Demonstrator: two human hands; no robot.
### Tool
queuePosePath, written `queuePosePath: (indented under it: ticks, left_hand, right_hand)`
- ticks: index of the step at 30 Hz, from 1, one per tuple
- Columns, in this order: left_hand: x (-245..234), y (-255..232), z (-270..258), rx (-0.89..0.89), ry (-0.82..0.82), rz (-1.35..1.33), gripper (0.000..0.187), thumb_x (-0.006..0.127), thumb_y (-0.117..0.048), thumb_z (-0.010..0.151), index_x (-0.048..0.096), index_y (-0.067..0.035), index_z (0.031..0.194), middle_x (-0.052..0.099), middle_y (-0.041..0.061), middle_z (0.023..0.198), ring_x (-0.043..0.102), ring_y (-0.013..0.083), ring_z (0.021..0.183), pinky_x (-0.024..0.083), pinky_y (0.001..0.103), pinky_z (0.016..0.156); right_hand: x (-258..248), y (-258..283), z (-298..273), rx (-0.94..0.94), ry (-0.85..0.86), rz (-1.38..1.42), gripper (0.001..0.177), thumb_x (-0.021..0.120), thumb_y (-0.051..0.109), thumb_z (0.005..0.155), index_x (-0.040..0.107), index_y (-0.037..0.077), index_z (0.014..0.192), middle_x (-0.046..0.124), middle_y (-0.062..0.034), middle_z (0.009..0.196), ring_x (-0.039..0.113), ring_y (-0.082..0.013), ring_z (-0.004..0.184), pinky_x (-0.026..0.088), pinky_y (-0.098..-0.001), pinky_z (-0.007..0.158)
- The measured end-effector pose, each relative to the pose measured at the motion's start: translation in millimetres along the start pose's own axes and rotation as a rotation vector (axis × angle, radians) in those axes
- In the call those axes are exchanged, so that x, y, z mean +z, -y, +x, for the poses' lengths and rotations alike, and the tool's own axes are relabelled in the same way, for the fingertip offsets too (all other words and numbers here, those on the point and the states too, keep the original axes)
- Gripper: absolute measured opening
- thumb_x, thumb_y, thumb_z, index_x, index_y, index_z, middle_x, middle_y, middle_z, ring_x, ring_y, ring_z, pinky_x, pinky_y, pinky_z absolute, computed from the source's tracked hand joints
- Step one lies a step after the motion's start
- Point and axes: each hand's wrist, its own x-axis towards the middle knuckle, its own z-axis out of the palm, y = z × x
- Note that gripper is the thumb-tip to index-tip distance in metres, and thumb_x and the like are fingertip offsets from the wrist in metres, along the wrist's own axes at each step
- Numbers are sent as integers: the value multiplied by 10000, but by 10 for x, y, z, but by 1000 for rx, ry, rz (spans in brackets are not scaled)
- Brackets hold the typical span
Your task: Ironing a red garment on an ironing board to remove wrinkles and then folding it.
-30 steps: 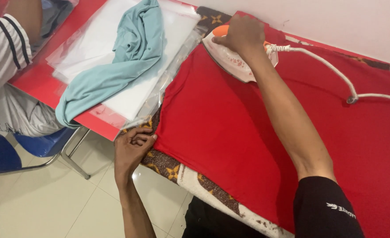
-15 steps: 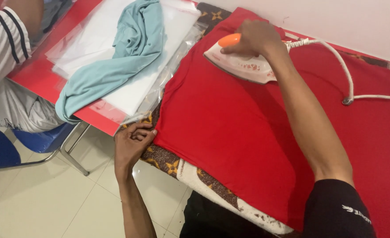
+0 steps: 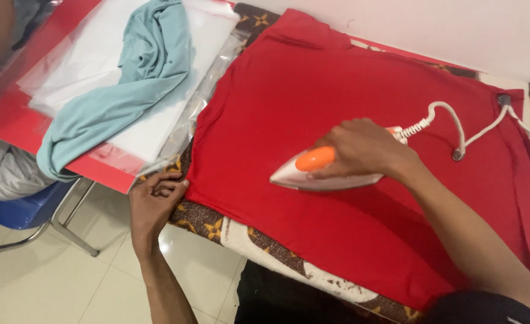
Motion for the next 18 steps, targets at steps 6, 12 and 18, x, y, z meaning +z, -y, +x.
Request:
queuePosePath:
  ticks: [6,12,18]
  left_hand:
    - [10,60,9,-10,-10,-5,306,882,-131,838,766,-26,1100,759,128,810,600,56,576,517,194,561]
    - [8,71,3,-22,-14,18,321,882,-134,835,757,-38,1116,755,125,815,607,57,585,515,187,566]
    - [68,-297,-115,-82,-31,78,247,820,-138,891,770,-17,1101,695,63,781,593,75,722,514,189,702]
  right_hand:
    - [96,-140,-221,118,-8,-53,539,673,802,737,805,365,1023,813,-37,933,750,-348,987,587,-481,916]
    - [77,-1017,338,301,-244,-7,638,638,800,820,812,250,1093,798,-170,1005,724,-453,1049,565,-556,906]
    - [-170,-1989,851,539,-435,51,718,706,801,891,597,105,755,680,-129,724,665,-388,701,490,-487,630]
